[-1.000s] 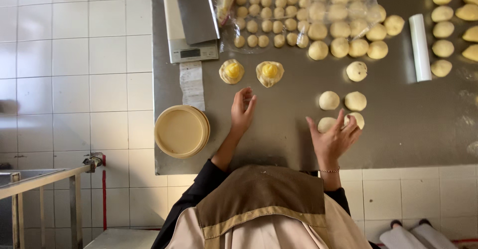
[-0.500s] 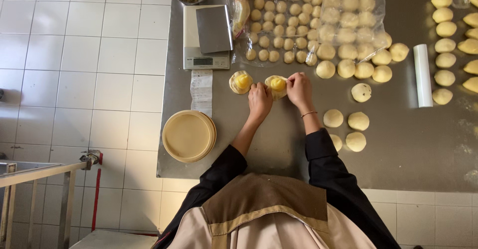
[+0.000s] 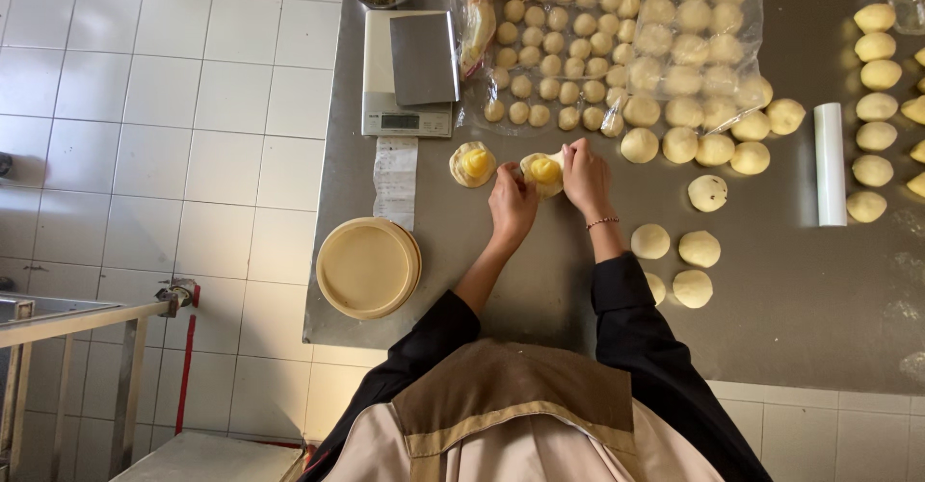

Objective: The person prepares bread dough by filling small portions of dough with a yellow filling, rolling them into spheres, placing them into paper liners, and arranging the liners on a large metal baking tray before sliding the tray into a rack.

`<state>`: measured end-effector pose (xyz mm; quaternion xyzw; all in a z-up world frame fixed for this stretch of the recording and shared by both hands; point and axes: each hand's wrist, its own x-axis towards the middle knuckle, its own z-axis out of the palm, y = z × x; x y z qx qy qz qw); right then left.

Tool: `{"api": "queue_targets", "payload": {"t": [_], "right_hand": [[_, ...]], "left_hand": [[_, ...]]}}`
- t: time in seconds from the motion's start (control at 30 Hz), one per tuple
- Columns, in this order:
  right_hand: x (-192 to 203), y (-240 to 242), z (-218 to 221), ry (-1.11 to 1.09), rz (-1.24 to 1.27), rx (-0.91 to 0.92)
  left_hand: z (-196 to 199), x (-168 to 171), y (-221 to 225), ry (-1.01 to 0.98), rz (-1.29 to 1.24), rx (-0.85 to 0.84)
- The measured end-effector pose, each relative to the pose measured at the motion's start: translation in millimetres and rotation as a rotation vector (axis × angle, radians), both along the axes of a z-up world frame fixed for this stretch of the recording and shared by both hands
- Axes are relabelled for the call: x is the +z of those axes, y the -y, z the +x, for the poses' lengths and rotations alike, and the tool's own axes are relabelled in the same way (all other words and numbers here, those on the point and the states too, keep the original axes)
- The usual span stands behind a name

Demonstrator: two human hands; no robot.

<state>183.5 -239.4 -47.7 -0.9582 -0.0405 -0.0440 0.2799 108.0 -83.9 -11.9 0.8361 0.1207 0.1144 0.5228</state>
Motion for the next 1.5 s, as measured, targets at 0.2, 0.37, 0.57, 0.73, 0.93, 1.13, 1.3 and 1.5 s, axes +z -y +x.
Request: {"api": "queue_targets", "payload": {"t": [0.2,0.37,0.57,0.73,0.93,1.13,1.3,1.5], "right_hand": [[-14,7,15,0.332,-0.008,0.150],[6,2,18,0.564,-0.073,0.179],[69,-22,2,0.109,0.162,0.193],[78,-30,-19,-0.001,0.286,0.150],[82,-35,-67,0.397,0.023,0.360],[61,-53,-80,0.498,0.050,0.127],[74,-45,-83,0.465,0.144,0.053],[121,-30,-113,0.445,0.313,0.069]], "left_hand": [[-14,-5,-9,-0.079,-0.194,0.007],[-21,-1,-20,-0.025,-0.290,0.035],[-6,19,-11,0.078,-0.357,0.030],[5,15,-8,0.080,-0.350,0.036],[6,18,-14,0.044,-0.382,0.032],[-4,62,-15,-0.126,-0.155,-0.026],[-24,56,-19,0.073,0.016,-0.037],[-21,-32,-23,-0.248,-0.813,-0.244]]}}
